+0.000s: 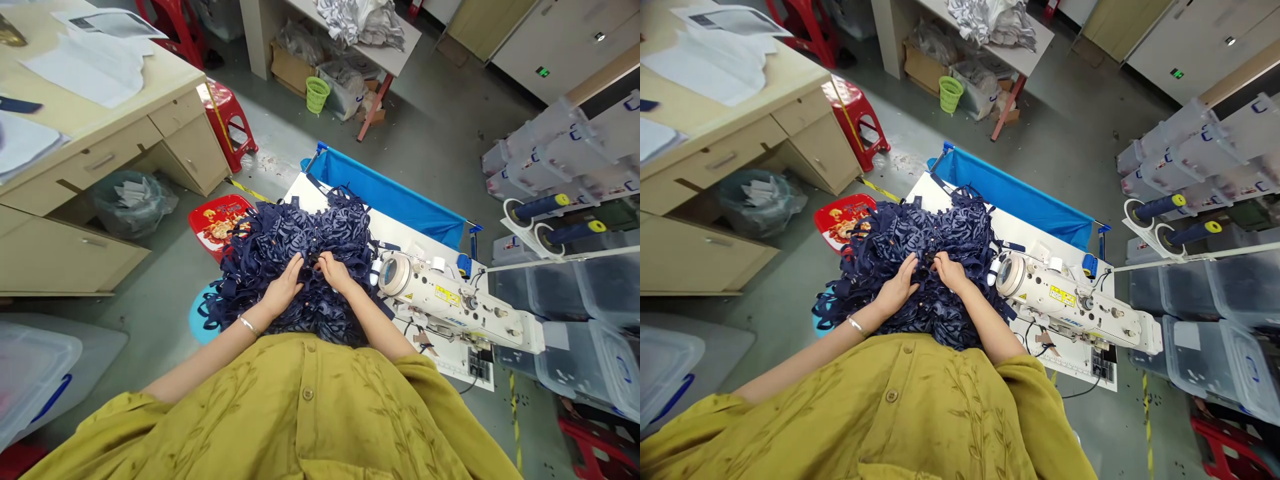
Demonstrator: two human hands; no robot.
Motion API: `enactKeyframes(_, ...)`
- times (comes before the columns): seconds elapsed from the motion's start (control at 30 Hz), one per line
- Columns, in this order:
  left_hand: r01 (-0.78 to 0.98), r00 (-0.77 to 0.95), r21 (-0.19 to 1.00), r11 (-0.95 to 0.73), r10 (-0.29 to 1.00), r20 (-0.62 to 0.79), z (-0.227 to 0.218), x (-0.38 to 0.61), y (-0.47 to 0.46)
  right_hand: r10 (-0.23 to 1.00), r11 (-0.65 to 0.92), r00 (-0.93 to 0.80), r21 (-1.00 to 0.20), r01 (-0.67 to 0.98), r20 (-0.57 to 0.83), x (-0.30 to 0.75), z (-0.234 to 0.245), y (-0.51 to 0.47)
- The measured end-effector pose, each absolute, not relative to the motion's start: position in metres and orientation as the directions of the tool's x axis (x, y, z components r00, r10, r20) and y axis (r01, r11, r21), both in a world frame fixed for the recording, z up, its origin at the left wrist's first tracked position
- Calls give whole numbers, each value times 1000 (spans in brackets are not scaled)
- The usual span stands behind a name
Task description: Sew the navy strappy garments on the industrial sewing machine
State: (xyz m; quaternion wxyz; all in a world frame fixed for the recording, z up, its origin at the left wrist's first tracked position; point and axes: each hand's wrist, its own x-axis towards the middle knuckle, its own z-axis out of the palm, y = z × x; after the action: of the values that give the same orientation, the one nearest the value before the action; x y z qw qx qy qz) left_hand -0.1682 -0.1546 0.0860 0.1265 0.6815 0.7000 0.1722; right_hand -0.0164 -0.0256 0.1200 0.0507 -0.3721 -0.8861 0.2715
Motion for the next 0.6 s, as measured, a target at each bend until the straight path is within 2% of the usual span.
enactKeyframes(0.13, 935, 48, 354, -32, 998, -37, 101, -173, -145, 684, 572, -721, -531, 625, -112, -8, 118, -29)
enactKeyframes(0.27, 955, 14, 295, 0, 999, -44, 103, -175, -142, 677, 596, -730, -511, 620, -97, -5, 121, -28)
enactKeyframes(0.5, 974, -10, 226, -5, 998, 65, 99, -172, -153, 622, 701, -779, -387, 599, -77, -4, 121, -29)
enactKeyframes(0.6, 972, 31, 229, -59, 992, 125, 99, -171, -154, 587, 741, -806, -348, 574, -80, -5, 123, -30)
